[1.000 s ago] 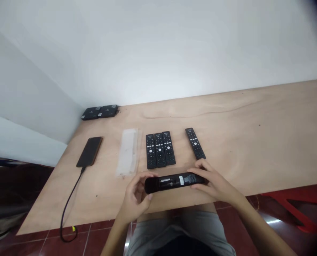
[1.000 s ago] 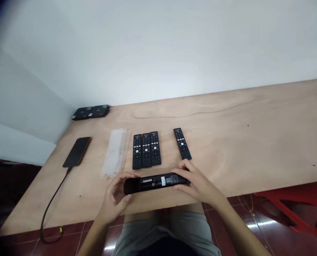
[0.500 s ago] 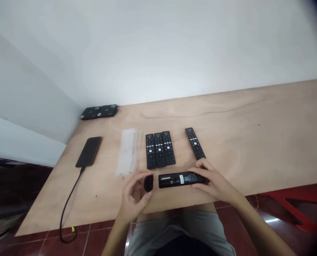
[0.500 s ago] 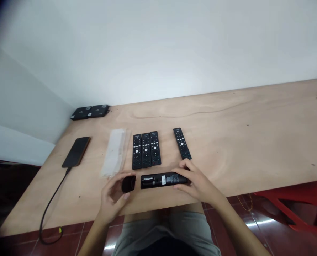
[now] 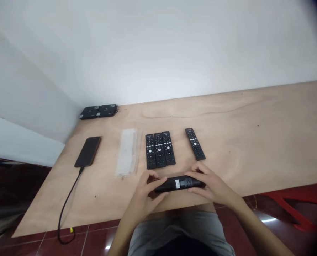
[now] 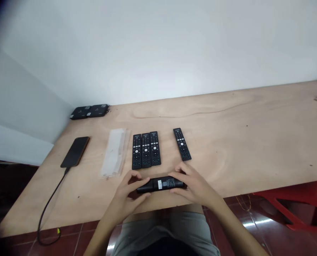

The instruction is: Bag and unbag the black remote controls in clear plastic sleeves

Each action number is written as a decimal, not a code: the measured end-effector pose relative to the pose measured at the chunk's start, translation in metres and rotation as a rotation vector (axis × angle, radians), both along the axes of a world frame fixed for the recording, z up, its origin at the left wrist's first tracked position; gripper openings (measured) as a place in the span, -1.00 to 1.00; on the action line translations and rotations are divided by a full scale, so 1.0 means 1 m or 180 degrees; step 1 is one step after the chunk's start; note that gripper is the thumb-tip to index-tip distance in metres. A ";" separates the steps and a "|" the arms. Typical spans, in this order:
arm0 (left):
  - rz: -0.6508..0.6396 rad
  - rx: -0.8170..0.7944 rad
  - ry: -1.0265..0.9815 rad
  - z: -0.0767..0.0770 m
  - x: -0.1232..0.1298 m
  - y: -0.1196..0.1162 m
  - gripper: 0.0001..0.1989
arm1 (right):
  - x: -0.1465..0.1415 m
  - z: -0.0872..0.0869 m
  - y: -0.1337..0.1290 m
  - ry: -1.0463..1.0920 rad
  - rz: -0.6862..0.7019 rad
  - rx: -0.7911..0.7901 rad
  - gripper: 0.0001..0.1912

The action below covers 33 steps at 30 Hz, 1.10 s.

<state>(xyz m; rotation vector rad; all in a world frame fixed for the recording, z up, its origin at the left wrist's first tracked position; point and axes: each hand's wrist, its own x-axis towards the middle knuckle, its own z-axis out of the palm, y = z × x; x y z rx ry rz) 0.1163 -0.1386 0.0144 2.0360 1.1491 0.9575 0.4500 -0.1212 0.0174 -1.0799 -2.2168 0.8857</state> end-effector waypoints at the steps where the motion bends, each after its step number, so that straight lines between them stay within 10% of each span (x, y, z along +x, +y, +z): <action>1: -0.0040 0.0021 -0.0002 -0.001 0.001 -0.001 -0.51 | -0.001 0.001 0.000 -0.0018 0.0010 0.0031 -0.56; 11: -0.0469 0.0206 -0.0049 -0.002 0.010 0.006 -0.51 | -0.007 -0.001 0.003 -0.0156 0.0096 0.0191 -0.57; 21: -0.0052 -0.0222 -0.0094 0.004 0.011 -0.004 -0.66 | -0.004 -0.002 -0.018 -0.0087 -0.0256 0.0329 -0.75; 33: 0.0017 -0.0315 -0.0236 0.009 0.012 -0.002 -0.88 | 0.029 -0.004 -0.041 -0.0600 -0.2163 -0.0154 -0.56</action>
